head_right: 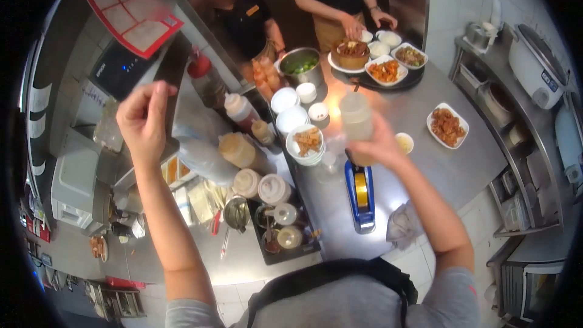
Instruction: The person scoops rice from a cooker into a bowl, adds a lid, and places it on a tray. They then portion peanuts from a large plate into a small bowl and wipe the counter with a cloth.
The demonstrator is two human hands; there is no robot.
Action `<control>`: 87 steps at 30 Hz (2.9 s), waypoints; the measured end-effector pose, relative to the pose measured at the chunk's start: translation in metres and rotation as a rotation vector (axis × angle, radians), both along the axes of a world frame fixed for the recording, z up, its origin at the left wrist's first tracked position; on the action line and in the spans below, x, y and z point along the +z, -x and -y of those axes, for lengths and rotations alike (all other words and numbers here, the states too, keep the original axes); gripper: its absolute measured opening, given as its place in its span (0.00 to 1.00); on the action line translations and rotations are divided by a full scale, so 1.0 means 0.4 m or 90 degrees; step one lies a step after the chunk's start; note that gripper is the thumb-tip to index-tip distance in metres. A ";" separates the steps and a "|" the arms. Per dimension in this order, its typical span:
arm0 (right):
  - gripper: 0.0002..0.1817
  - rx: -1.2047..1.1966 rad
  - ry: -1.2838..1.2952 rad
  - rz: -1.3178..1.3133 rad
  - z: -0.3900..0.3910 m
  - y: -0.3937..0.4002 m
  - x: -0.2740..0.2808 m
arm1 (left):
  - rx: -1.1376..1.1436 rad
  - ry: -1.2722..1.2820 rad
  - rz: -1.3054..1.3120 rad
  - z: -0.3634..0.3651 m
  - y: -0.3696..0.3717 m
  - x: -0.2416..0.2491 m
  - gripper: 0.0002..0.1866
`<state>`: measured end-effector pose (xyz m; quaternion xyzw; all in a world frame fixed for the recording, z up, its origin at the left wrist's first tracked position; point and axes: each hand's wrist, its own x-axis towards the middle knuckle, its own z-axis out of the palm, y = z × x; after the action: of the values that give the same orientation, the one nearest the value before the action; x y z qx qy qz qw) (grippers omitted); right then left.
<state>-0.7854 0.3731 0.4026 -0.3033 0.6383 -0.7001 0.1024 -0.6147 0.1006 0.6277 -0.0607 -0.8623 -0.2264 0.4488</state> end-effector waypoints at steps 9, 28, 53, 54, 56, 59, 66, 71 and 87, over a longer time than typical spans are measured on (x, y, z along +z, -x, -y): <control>0.33 0.229 0.102 0.023 0.402 -0.121 -0.043 | 0.049 0.026 -0.016 -0.007 -0.004 0.006 0.05; 0.20 -0.118 -0.399 -0.307 0.356 0.447 -0.234 | 0.029 0.082 -0.054 0.007 0.018 0.000 0.09; 0.21 0.139 -0.336 0.080 0.337 0.301 -0.099 | -0.001 0.099 -0.074 0.023 0.018 -0.011 0.09; 0.21 0.186 -0.316 0.072 0.337 0.265 -0.067 | 0.002 0.103 -0.058 0.022 0.014 -0.005 0.09; 0.21 0.220 -0.308 -0.059 0.345 0.213 -0.051 | -0.006 0.095 -0.049 0.016 0.012 -0.004 0.07; 0.24 0.191 -0.357 -0.285 0.373 0.148 -0.076 | 0.016 0.078 -0.055 0.008 0.015 0.000 0.08; 0.26 0.062 -0.331 -0.369 0.244 0.113 -0.011 | 0.012 0.102 -0.049 0.004 0.013 0.013 0.04; 0.09 0.004 -0.541 -0.279 -0.055 0.088 -0.046 | 0.020 0.104 -0.049 0.001 0.013 0.014 0.04; 0.12 -0.078 -0.549 -0.053 -0.259 -0.095 -0.287 | 0.016 0.138 -0.078 0.006 0.025 0.004 0.07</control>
<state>-0.7473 0.4766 0.2877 -0.2226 0.8926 -0.3615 0.1519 -0.6248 0.0981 0.6291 -0.1121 -0.8535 -0.1221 0.4940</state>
